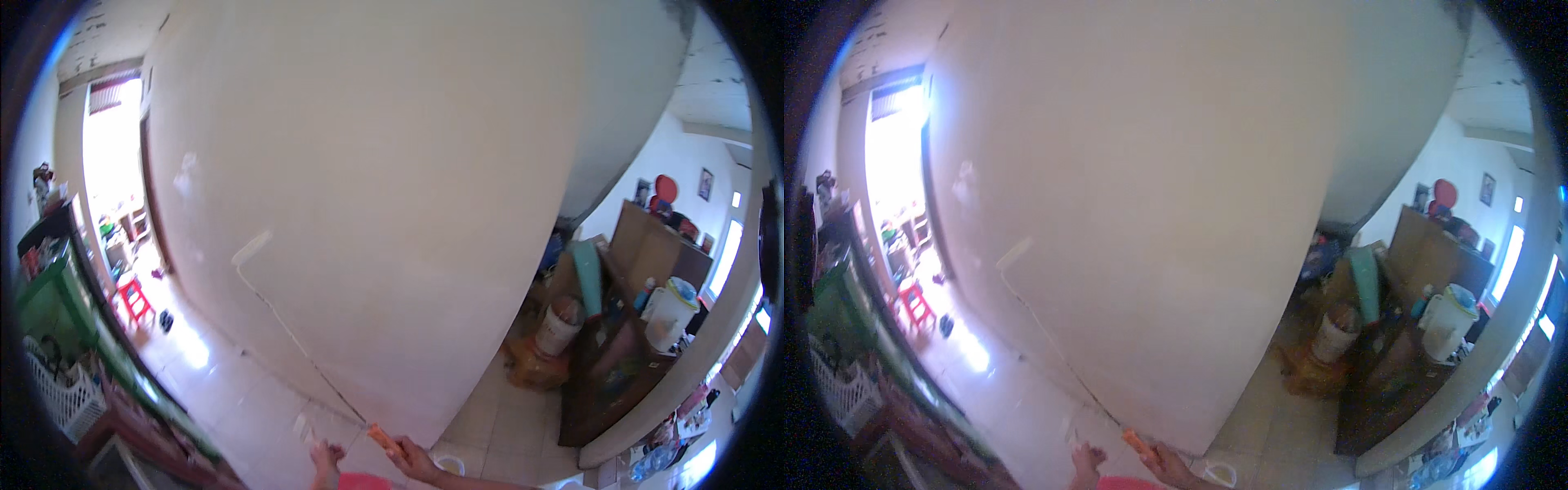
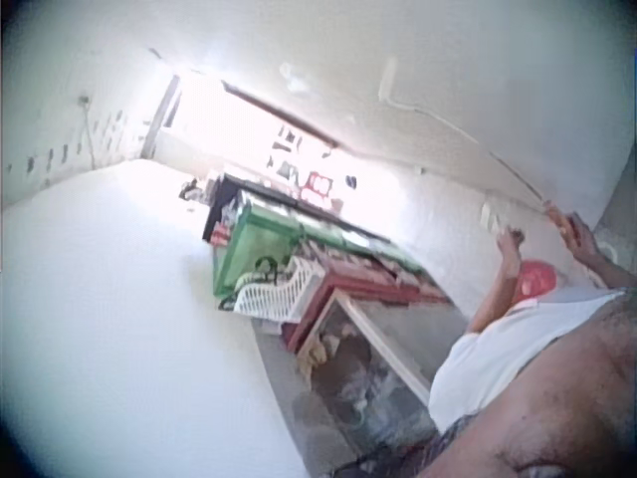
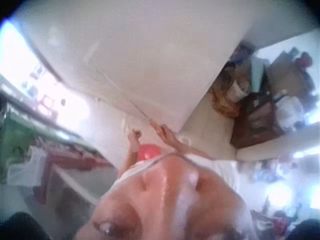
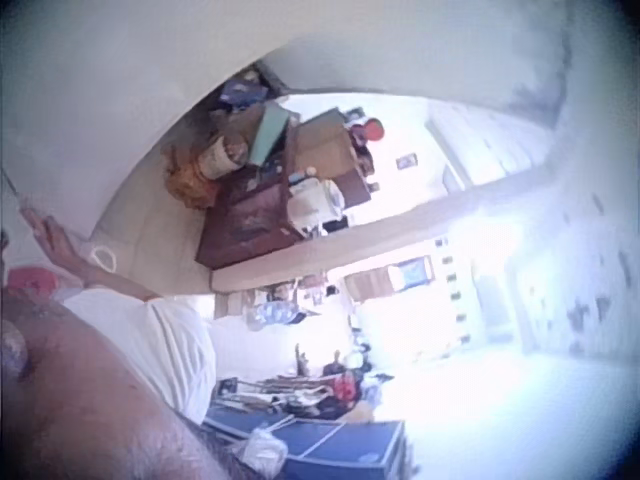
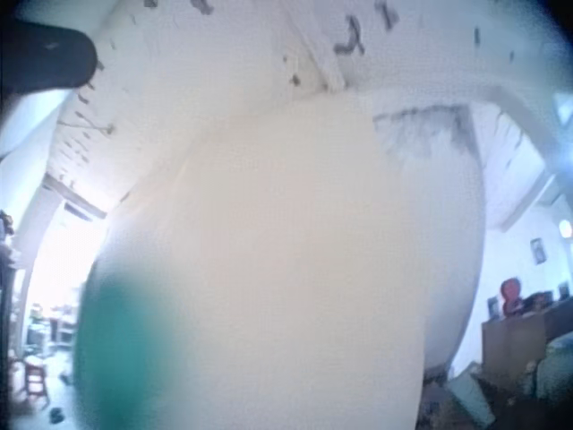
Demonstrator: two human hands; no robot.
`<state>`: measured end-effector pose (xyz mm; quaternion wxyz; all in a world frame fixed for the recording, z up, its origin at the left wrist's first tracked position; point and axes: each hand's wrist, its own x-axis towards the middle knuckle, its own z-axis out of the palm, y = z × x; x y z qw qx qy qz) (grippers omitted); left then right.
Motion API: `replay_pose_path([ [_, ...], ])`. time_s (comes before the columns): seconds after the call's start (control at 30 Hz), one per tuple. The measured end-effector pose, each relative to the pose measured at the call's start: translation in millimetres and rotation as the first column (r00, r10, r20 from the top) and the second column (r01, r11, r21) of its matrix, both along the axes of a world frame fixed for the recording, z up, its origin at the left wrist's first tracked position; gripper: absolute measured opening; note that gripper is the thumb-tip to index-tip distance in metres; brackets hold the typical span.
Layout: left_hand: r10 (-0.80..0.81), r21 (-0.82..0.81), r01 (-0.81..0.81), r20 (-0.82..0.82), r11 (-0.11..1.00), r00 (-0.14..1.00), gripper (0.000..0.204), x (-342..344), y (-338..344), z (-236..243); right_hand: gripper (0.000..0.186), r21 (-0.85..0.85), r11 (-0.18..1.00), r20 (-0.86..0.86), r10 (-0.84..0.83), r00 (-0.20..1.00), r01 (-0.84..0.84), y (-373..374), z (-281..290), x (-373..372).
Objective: The person paints a wall using a roller and a brush, dipping them into a tray and a bucket of paint.
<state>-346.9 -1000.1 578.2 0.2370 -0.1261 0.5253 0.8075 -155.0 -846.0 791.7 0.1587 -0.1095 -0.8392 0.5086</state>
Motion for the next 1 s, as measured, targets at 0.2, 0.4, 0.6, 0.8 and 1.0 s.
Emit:
replay_pose_path([
  [0.2, -0.083, -0.291, 0.081, 0.006, 0.953, 0.997, 0.031, 11.5, -63.6, 36.9, 0.037, -0.074, 0.994, -0.129, -0.094, 0.987, 0.085, -26.8, 38.6, -4.9],
  [0.4, -0.008, -0.391, 0.009, 0.006, 0.92, 1.0, 0.033, 8.4, -80.4, 76.6, 0.031, 0.019, 0.971, -0.287, -0.224, 0.932, 0.239, -49.9, 106.7, -8.7],
  [0.6, 0.001, -0.342, -0.037, -0.103, 0.939, 0.995, 0.043, 37.1, -85.7, 64.8, 0.063, -0.089, 0.974, -0.314, -0.228, 0.922, 0.21, 2.4, 118.2, 6.9],
  [0.8, -0.098, -0.446, 0.024, -0.143, 0.895, 0.985, 0.041, 42.5, -73.0, 44.4, 0.038, -0.063, 0.952, -0.514, -0.289, 0.808, 0.3, 36.6, 158.7, 19.6],
  [1.0, -0.256, -0.558, 0.119, -0.174, 0.821, 0.951, 0.04, 4.3, -62.6, 16.2, 0.039, -0.165, 0.912, -0.565, -0.4, 0.722, 0.377, 50.8, 196.4, 16.0],
])
